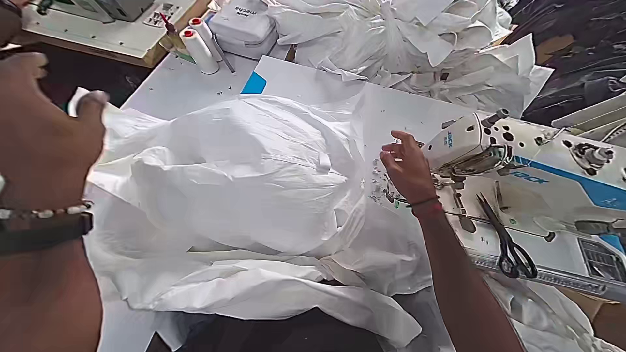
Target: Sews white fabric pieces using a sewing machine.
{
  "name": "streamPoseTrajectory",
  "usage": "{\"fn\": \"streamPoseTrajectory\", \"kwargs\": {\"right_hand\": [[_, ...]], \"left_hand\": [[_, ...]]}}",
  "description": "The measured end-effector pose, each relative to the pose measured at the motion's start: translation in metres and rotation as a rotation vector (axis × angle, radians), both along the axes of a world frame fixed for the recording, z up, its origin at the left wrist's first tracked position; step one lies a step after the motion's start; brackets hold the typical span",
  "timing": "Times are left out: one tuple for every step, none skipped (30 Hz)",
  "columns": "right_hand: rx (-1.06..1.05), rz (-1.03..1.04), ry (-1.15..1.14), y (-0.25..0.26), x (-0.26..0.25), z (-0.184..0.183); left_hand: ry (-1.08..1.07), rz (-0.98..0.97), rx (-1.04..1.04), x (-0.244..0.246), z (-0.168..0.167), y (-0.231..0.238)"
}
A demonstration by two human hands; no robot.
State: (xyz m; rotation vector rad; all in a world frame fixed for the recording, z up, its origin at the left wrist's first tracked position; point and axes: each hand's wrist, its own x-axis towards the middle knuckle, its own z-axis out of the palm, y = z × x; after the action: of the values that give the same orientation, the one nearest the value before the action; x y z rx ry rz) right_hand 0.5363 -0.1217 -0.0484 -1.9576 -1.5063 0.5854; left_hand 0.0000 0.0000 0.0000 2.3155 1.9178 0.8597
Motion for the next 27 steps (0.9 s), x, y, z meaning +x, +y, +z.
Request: {"fn": "streamPoseTrajectory", "kwargs": {"right_hand": [[0.05,0.009,0.073,-0.03,0.008,0.003],[0.075,-0.013,0.113,-0.061,0.021,0.006],[0.091,-0.07,0.092,-0.09,0.037,0.009],[0.103,-0.153,-0.001,-0.118,0.06,0.009],[0.09,-0.253,-0.141,-0.144,0.086,0.004],[0.024,-0.352,-0.28,-0.169,0.113,-0.003],[-0.09,-0.429,-0.388,-0.189,0.141,-0.01],[-0.225,-0.477,-0.454,-0.205,0.167,-0.019],[-0.342,-0.496,-0.485,-0.22,0.186,-0.028],[-0.417,-0.491,-0.495,-0.23,0.197,-0.035],[-0.44,-0.464,-0.502,-0.238,0.202,-0.041],[-0.427,-0.428,-0.526,-0.243,0.205,-0.046],[-0.399,-0.396,-0.545,-0.245,0.209,-0.049],[-0.377,-0.365,-0.544,-0.248,0.213,-0.053],[-0.359,-0.34,-0.52,-0.251,0.219,-0.057],[-0.348,-0.323,-0.477,-0.254,0.222,-0.062],[-0.345,-0.321,-0.433,-0.255,0.222,-0.065],[-0.347,-0.34,-0.396,-0.256,0.22,-0.065],[-0.354,-0.382,-0.364,-0.256,0.215,-0.064],[-0.351,-0.45,-0.345,-0.255,0.207,-0.062],[-0.335,-0.532,-0.325,-0.254,0.2,-0.059],[-0.298,-0.608,-0.27,-0.254,0.193,-0.057],[-0.248,-0.679,-0.162,-0.255,0.188,-0.057],[-0.179,-0.734,0.03,-0.26,0.185,-0.056],[-0.076,-0.751,0.29,-0.268,0.182,-0.057],[0.05,-0.725,0.588,-0.277,0.176,-0.058],[0.193,-0.672,0.866,-0.287,0.166,-0.06]], "left_hand": [[-0.097,-0.216,-0.017,0.046,-0.001,-0.022],[-0.239,-0.371,-0.136,0.106,0.005,-0.047],[-0.365,-0.529,-0.331,0.161,0.006,-0.068],[-0.412,-0.685,-0.563,0.206,-0.002,-0.078],[-0.352,-0.816,-0.772,0.241,-0.019,-0.078],[-0.302,-0.893,-0.923,0.272,-0.041,-0.074],[-0.304,-0.901,-1.024,0.3,-0.062,-0.069],[-0.331,-0.868,-1.111,0.322,-0.074,-0.064],[-0.4,-0.824,-1.172,0.338,-0.078,-0.063],[-0.514,-0.769,-1.211,0.35,-0.076,-0.065],[-0.64,-0.718,-1.244,0.357,-0.073,-0.068],[-0.762,-0.674,-1.284,0.362,-0.071,-0.07],[-0.872,-0.651,-1.344,0.363,-0.074,-0.069],[-0.961,-0.651,-1.421,0.362,-0.08,-0.068],[-1.022,-0.656,-1.492,0.36,-0.087,-0.067],[-1.064,-0.658,-1.541,0.358,-0.093,-0.066],[-1.086,-0.661,-1.565,0.357,-0.098,-0.066],[-1.089,-0.663,-1.572,0.356,-0.101,-0.066],[-1.085,-0.662,-1.576,0.357,-0.103,-0.066],[-1.087,-0.66,-1.584,0.357,-0.105,-0.067],[-1.089,-0.67,-1.596,0.357,-0.107,-0.068],[-1.09,-0.702,-1.608,0.356,-0.108,-0.068],[-1.095,-0.738,-1.612,0.356,-0.108,-0.067],[-1.106,-0.774,-1.626,0.357,-0.109,-0.065],[-1.117,-0.805,-1.642,0.357,-0.111,-0.065],[-1.129,-0.837,-1.657,0.356,-0.114,-0.065],[-1.139,-0.871,-1.675,0.355,-0.117,-0.064]]}}
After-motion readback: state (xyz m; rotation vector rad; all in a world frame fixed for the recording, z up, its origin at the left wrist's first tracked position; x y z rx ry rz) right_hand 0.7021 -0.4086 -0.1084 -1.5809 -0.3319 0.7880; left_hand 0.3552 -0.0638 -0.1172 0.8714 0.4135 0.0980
